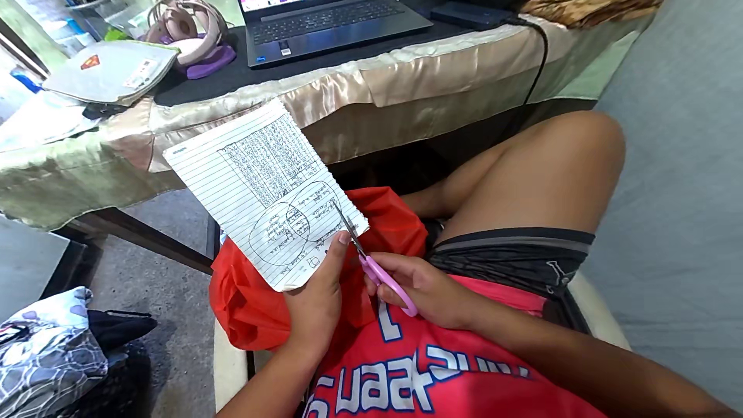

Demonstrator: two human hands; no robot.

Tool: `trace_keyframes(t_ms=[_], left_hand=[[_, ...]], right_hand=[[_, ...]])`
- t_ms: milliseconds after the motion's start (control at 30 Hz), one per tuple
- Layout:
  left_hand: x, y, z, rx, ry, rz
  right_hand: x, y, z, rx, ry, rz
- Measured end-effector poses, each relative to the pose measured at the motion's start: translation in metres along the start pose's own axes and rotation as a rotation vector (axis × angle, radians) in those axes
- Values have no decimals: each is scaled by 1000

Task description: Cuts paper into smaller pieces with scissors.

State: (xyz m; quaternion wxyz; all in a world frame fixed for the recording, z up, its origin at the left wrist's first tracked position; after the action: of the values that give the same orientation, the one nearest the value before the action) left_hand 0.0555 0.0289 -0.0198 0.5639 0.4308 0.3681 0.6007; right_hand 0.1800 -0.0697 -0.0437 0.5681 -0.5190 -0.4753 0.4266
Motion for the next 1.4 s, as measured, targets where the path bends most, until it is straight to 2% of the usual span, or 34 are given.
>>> trace_keyframes(t_ms=[567,933,1400], left_hand=[[2,-2,-2,27,-2,0],[4,-10,-4,-95,28,-148],[1,0,-4,-124,128,7]], right_hand=[[1,6,-2,17,60,45],[2,6,-4,38,81,50],[2,6,-1,48,100,55]])
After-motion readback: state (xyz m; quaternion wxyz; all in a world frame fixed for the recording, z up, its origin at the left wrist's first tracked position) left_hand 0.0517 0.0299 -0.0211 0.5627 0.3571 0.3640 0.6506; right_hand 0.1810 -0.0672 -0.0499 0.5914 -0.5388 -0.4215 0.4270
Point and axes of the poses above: each hand's wrist, its own x-axis towards the middle knuckle, its own z-axis out of the palm, y = z × x, the point moved 8 cm from there along x, towards the middle knuckle, and after that the axes turned 14 degrees about y, right-handed, at the moved point
